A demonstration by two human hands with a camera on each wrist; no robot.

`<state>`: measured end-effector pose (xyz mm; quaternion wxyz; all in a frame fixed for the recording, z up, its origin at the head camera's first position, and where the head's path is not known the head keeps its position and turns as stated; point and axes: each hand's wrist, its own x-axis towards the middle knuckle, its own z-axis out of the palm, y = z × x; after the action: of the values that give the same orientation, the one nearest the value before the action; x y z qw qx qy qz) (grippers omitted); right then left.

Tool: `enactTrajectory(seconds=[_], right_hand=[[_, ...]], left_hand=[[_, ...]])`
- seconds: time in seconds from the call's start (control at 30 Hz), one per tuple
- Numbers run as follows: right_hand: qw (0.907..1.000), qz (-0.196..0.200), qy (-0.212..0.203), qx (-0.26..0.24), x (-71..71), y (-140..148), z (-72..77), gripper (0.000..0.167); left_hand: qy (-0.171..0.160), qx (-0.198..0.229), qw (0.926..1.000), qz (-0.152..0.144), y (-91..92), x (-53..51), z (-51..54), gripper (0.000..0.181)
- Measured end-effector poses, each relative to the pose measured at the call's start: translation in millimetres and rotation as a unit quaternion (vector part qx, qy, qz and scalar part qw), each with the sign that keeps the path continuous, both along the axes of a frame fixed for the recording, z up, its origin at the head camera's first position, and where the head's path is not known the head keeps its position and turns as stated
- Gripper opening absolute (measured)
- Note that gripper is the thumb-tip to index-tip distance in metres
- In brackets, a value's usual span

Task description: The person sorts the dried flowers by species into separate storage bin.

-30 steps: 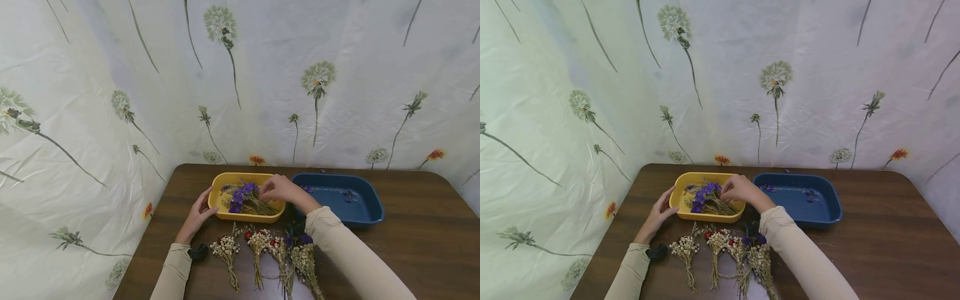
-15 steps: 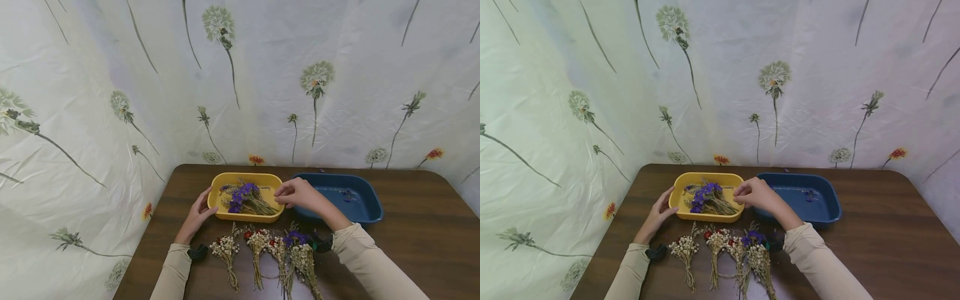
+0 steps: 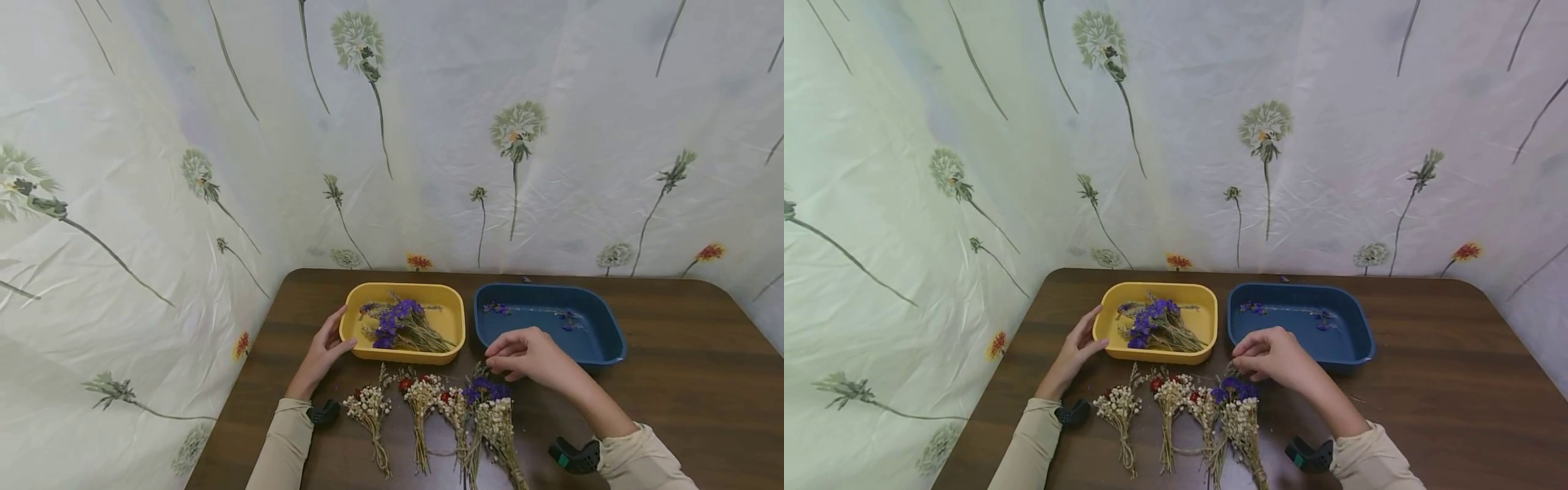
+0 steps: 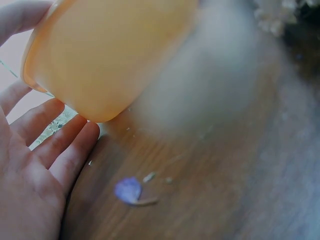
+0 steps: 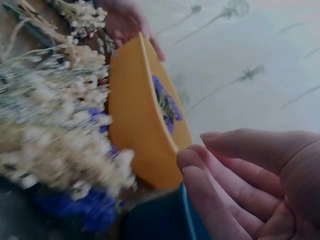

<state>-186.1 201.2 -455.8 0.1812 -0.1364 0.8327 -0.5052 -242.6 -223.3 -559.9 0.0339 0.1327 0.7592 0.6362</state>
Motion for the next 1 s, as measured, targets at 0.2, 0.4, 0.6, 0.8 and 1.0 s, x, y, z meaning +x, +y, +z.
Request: enactTrajectory(seconds=[0.2, 0.4, 0.6, 0.8, 1.0], right_hand=[[0.9994, -0.023, -0.025, 0.009, 22.2, 21.7, -19.1, 0.027], [0.9976, -0.020, -0.065, 0.017, 38.9, 35.5, -47.2, 0.020], [0.9949, 0.002, -0.100, -0.006, 50.7, 30.0, -69.6, 0.020], [0.9912, -0.013, -0.126, -0.038, 54.6, 21.0, -81.0, 0.023], [0.9866, -0.068, -0.142, -0.044, 56.6, 15.2, -88.0, 0.028]], left_hand=[[-0.003, -0.002, 1.0000, 0.002, 0.2, 0.5, -0.9, 0.072], [0.000, -0.004, 1.0000, 0.006, 0.1, 0.3, -1.0, 0.072], [0.000, -0.002, 1.0000, 0.003, -1.0, -0.3, -1.5, 0.072], [-0.002, -0.004, 1.0000, 0.002, -0.9, -0.5, -1.1, 0.073], [-0.003, -0.005, 1.0000, 0.007, -0.6, -0.8, -1.7, 0.073]])
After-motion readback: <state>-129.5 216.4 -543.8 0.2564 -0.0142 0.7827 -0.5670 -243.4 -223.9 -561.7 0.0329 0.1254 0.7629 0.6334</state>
